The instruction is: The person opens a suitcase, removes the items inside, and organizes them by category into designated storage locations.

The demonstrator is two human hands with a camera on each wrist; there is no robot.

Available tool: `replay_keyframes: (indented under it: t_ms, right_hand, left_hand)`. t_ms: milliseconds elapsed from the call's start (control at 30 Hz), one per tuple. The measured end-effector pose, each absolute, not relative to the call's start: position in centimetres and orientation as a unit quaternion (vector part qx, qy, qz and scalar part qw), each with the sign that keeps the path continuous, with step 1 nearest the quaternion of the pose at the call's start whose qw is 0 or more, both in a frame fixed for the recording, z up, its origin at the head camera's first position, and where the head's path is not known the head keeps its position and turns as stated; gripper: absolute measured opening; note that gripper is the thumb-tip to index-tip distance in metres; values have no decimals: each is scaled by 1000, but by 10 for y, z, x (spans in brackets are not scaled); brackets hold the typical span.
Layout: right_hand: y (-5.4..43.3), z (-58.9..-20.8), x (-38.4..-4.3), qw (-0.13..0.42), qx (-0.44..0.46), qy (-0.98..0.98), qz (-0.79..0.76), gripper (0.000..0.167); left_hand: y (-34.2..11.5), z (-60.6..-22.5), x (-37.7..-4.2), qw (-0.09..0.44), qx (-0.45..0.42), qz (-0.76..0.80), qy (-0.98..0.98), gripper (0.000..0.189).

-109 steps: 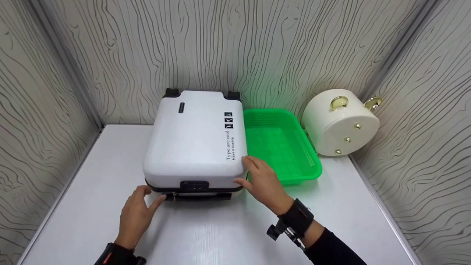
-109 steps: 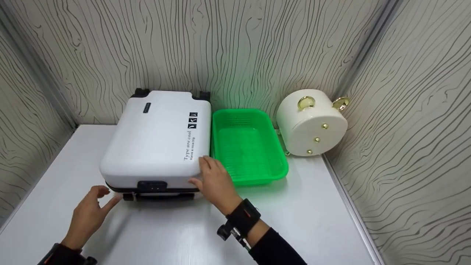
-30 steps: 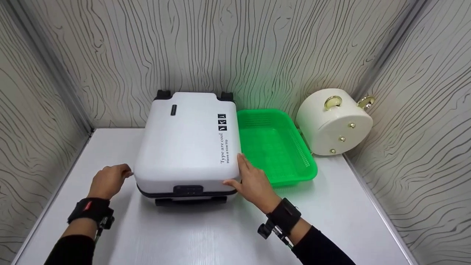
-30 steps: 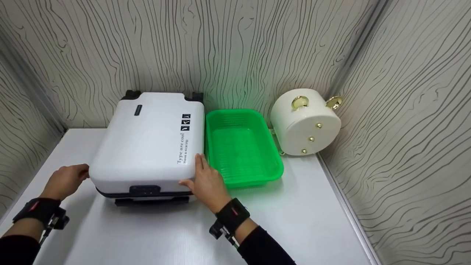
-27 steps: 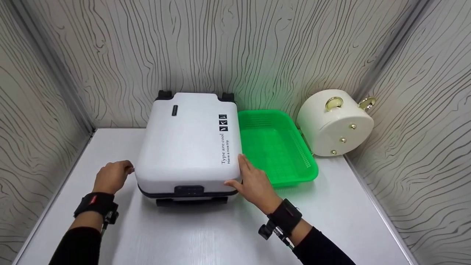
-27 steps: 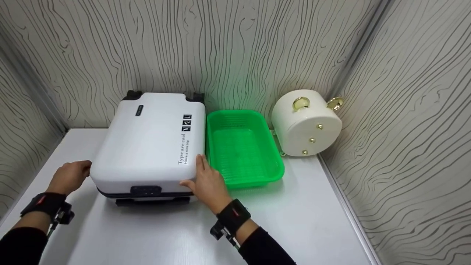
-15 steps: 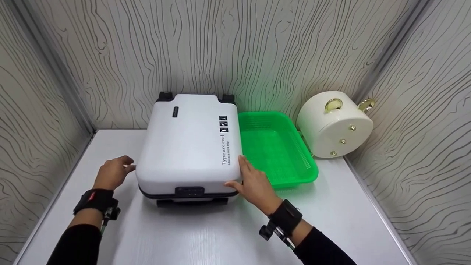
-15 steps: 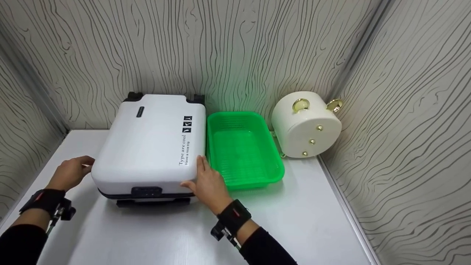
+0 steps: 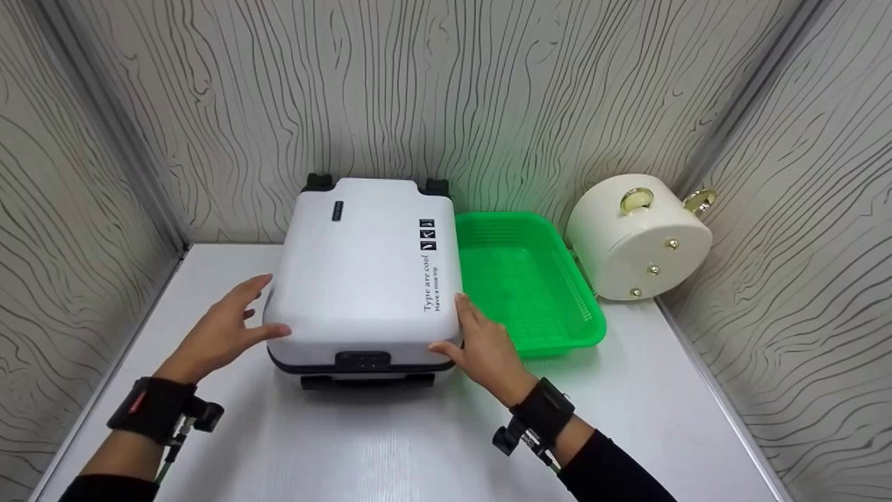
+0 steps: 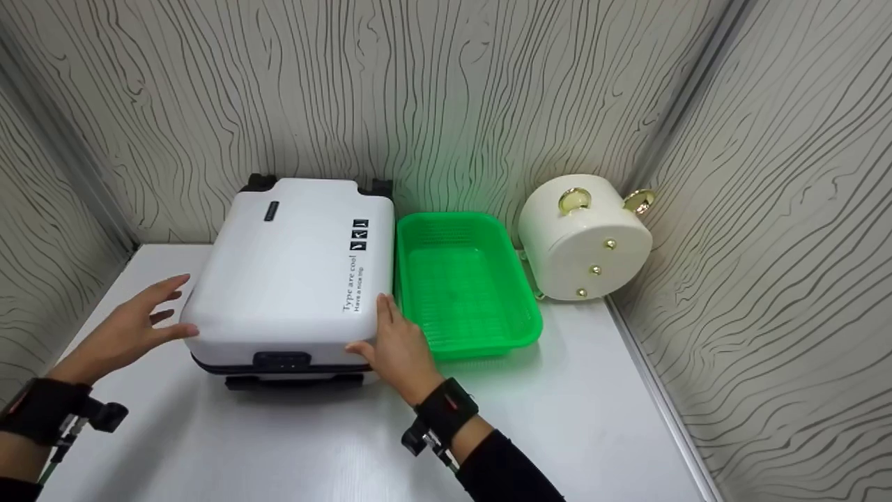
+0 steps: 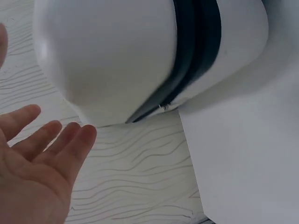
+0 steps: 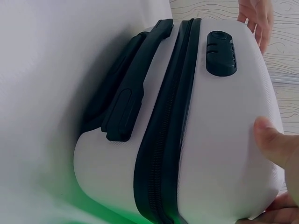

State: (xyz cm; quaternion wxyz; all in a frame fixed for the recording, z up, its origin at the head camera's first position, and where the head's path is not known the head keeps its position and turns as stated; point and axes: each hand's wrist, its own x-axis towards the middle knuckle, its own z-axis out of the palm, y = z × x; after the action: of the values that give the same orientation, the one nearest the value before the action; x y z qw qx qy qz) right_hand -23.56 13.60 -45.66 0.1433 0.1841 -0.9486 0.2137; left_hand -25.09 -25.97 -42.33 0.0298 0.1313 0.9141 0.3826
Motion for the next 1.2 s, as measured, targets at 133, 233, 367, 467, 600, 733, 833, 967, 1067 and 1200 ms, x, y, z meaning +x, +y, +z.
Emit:
replay_keyframes:
  t_ms: [133, 233, 367, 467, 600, 733, 833, 967, 1067, 1200]
  right_hand:
    - [137, -458, -235, 147, 185, -947, 218, 96]
    - [138, -458, -235, 144, 185, -945, 226, 96]
    - [139, -459, -236, 145, 190, -944, 229, 96]
    - [139, -459, -236, 149, 199, -941, 228, 95]
    - [142, -457, -237, 148, 210, -938, 232, 95]
    - [145, -456, -240, 142, 223, -935, 235, 96]
    - [148, -455, -242, 133, 233, -934, 238, 96]
    - [151, -455, -247, 117, 246, -931, 241, 96]
    - [153, -454, -252, 104, 256, -930, 241, 97]
    - [156, -451, -261, 80, 269, -929, 241, 98]
  left_hand:
    - [-247, -428, -247, 35, 140, 362, 921, 110]
    - [-242, -433, -245, 13, 143, 325, 935, 106]
    - [-241, -438, -242, -10, 141, 307, 941, 99]
    - [-240, -441, -238, -20, 134, 312, 940, 97]
    - [-237, -441, -231, -26, 125, 313, 941, 95]
    - [-232, -441, -223, -42, 113, 306, 944, 92]
    - [-226, -442, -214, -57, 99, 300, 947, 91]
    - [-218, -445, -198, -90, 84, 286, 950, 89]
    - [-213, -447, -187, -127, 77, 273, 950, 87]
    - [-205, -448, -173, -168, 68, 257, 949, 86]
